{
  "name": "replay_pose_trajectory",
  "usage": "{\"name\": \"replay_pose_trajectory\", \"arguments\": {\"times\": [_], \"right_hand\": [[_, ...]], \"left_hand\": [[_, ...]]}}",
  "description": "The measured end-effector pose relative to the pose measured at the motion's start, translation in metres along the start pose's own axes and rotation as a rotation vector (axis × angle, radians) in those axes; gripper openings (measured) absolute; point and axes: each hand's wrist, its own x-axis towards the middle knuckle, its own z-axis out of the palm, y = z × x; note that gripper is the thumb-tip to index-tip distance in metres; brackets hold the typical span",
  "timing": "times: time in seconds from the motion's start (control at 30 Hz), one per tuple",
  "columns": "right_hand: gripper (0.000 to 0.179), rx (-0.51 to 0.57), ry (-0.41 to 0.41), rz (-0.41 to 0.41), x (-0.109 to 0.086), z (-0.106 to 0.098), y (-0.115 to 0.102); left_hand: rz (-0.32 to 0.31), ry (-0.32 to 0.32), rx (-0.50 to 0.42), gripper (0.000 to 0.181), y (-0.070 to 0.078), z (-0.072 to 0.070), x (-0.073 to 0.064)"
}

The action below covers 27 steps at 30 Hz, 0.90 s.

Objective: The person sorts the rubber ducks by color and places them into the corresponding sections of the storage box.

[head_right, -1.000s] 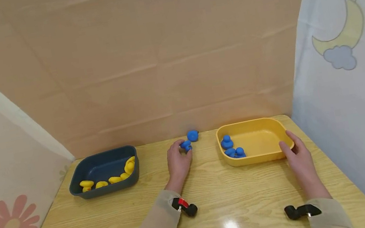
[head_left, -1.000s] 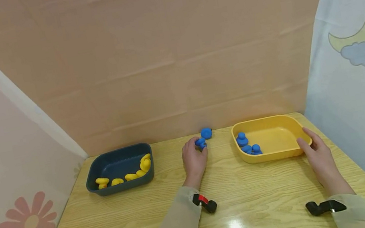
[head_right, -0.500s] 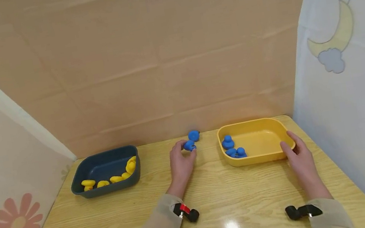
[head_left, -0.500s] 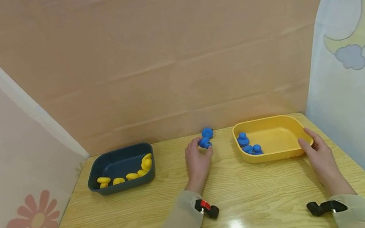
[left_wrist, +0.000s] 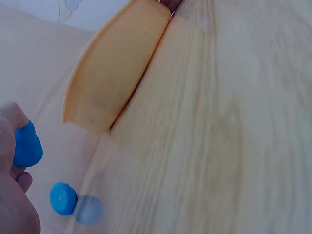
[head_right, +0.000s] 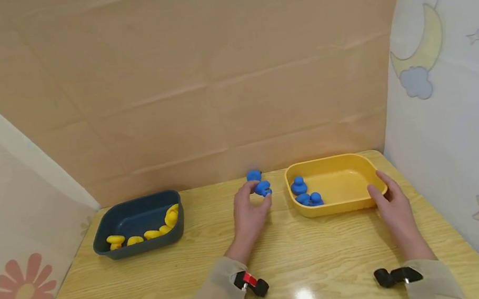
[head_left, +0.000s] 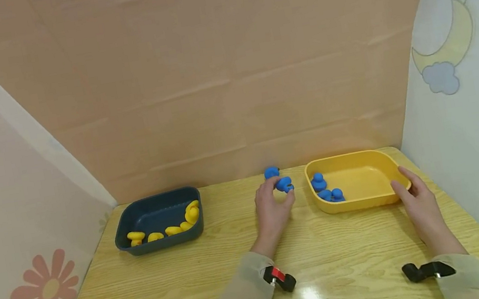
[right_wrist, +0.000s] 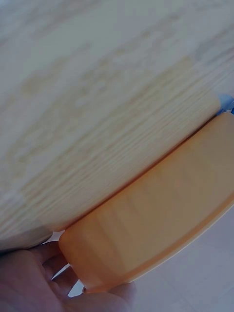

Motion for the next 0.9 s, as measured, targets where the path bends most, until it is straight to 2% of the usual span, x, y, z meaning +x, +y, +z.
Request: {"name": "replay_pose_trajectory", "arguments": {"times": [0.2, 0.57, 0.9], "right_hand": [[0.078, -0.007, -0.005, -0.004, -0.001, 0.000, -0.002], [0.079, 0.018, -0.021, 0.009, -0.003, -0.001, -0.004], [0.079, 0.027, -0.021, 0.000, -0.003, 0.000, -0.003]], "left_hand": [[0.050, -0.029, 0.003, 0.041, 0.016, 0.006, -0.002], [0.072, -0.142, 0.032, 0.045, 0.045, 0.022, -0.008], [0.136, -0.174, 0.079, 0.040, 0.052, 0.041, -0.009]]}}
